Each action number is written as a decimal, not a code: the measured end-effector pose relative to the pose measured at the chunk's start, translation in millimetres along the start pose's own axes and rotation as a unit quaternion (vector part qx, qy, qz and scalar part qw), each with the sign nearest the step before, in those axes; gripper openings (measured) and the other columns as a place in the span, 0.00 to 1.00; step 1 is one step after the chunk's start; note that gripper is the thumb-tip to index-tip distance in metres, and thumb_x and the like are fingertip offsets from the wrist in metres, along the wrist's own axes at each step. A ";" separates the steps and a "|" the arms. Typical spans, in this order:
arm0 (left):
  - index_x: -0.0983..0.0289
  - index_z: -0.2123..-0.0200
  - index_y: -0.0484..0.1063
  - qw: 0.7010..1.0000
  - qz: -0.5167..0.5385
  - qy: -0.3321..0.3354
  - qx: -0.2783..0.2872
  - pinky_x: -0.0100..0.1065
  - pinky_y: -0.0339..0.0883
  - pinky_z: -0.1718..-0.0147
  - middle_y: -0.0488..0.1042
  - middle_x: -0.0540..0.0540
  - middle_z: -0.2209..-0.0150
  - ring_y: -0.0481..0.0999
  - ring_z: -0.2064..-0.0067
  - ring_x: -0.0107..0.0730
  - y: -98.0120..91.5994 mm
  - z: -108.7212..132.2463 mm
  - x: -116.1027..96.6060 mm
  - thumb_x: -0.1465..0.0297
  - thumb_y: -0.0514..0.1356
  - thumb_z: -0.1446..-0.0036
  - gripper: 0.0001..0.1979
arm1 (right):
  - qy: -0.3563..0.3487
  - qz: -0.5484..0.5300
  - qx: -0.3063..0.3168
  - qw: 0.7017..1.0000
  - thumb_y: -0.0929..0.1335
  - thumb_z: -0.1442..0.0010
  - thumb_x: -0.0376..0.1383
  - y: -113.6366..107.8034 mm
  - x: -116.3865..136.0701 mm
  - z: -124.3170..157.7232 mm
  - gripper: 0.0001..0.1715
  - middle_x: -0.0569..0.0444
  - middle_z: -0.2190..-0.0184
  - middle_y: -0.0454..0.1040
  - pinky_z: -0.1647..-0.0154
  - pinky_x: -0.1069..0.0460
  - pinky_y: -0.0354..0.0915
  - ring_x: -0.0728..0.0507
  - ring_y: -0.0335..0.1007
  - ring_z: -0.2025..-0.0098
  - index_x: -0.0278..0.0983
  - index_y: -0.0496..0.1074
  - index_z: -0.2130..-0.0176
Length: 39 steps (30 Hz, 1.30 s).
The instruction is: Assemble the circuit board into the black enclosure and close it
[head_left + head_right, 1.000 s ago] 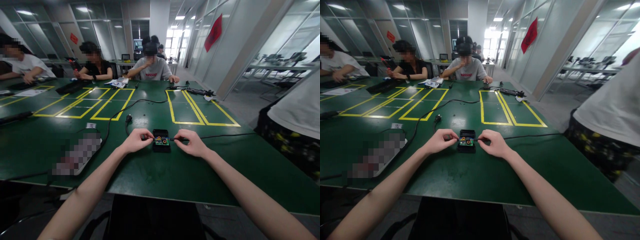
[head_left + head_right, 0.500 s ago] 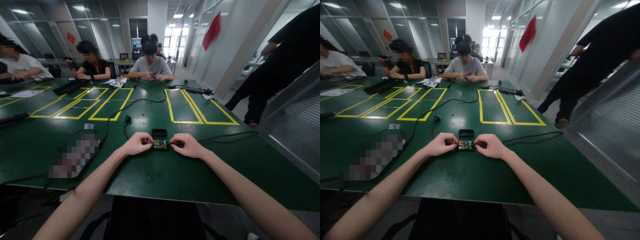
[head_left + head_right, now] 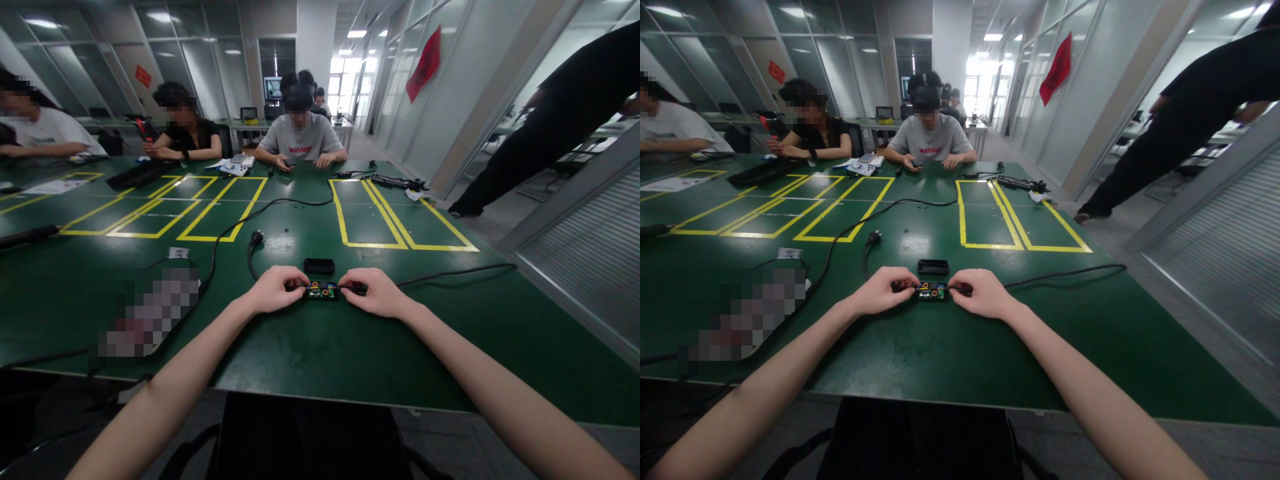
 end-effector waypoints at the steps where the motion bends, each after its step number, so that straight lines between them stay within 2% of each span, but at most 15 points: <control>1: 0.65 0.63 0.79 1.000 -0.002 -0.005 -0.008 0.29 0.62 0.69 0.74 0.49 0.72 0.70 0.71 0.27 0.4 -0.3 0.5 0.72 0.60 0.45 0.08 | 0.005 0.004 -0.004 1.000 0.68 0.40 0.34 0.6 -0.6 -0.4 0.06 0.54 0.71 0.76 0.68 0.52 0.64 0.46 0.71 0.71 0.38 0.77 0.64; 6: 0.64 0.69 0.74 1.000 -0.024 -0.001 -0.011 0.29 0.61 0.69 0.72 0.49 0.73 0.69 0.71 0.27 0.3 -1.3 0.9 0.71 0.60 0.44 0.04 | -0.002 -0.003 -0.004 1.000 0.67 0.38 0.32 2.2 -3.2 -1.6 0.07 0.52 0.67 0.78 0.65 0.51 0.67 0.46 0.73 0.67 0.38 0.77 0.62; 15: 0.64 0.65 0.78 0.999 -0.034 0.020 -0.030 0.30 0.63 0.67 0.75 0.51 0.69 0.71 0.68 0.30 0.9 -1.8 7.1 0.71 0.60 0.41 0.06 | -0.015 -0.009 -0.006 1.000 0.70 0.38 0.33 2.7 -10.1 -1.4 0.06 0.52 0.67 0.78 0.62 0.49 0.70 0.43 0.74 0.64 0.39 0.78 0.60; 26: 0.64 0.64 0.79 0.998 -0.022 0.057 0.022 0.32 0.69 0.59 0.77 0.54 0.63 0.76 0.62 0.32 -5.1 -1.2 10.6 0.71 0.59 0.35 0.08 | -0.046 0.018 0.039 0.998 0.67 0.32 0.35 0.6 -11.1 -3.5 0.09 0.51 0.64 0.77 0.59 0.49 0.69 0.43 0.75 0.61 0.39 0.77 0.63; 31: 0.62 0.61 0.79 0.995 -0.065 0.075 0.010 0.34 0.69 0.54 0.78 0.55 0.59 0.77 0.56 0.35 -4.3 -1.3 12.5 0.72 0.58 0.34 0.09 | -0.058 0.066 0.047 0.995 0.65 0.31 0.34 -1.6 -3.3 -3.3 0.10 0.50 0.62 0.76 0.59 0.50 0.68 0.43 0.74 0.61 0.39 0.76 0.62; 36: 0.62 0.63 0.78 0.992 -0.108 0.071 0.000 0.35 0.71 0.55 0.78 0.55 0.59 0.78 0.56 0.36 -0.8 1.8 9.8 0.77 0.58 0.40 0.09 | -0.069 0.102 0.040 0.992 0.65 0.32 0.32 1.2 0.3 -2.0 0.09 0.49 0.64 0.75 0.60 0.49 0.67 0.42 0.72 0.62 0.38 0.75 0.62; 39: 0.62 0.64 0.78 0.989 -0.124 0.071 -0.040 0.36 0.72 0.53 0.77 0.54 0.59 0.78 0.56 0.37 3.3 3.3 6.3 0.77 0.59 0.45 0.09 | -0.065 0.048 0.006 0.997 0.66 0.34 0.33 6.5 -3.5 -2.2 0.09 0.49 0.63 0.76 0.58 0.48 0.69 0.42 0.73 0.61 0.38 0.76 0.64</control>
Point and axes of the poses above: each hand's wrist, its own z-axis away from the middle knuckle, its own y-axis out of the palm, x = y × z, the point moved 1 cm from there along -z, towards the middle knuckle
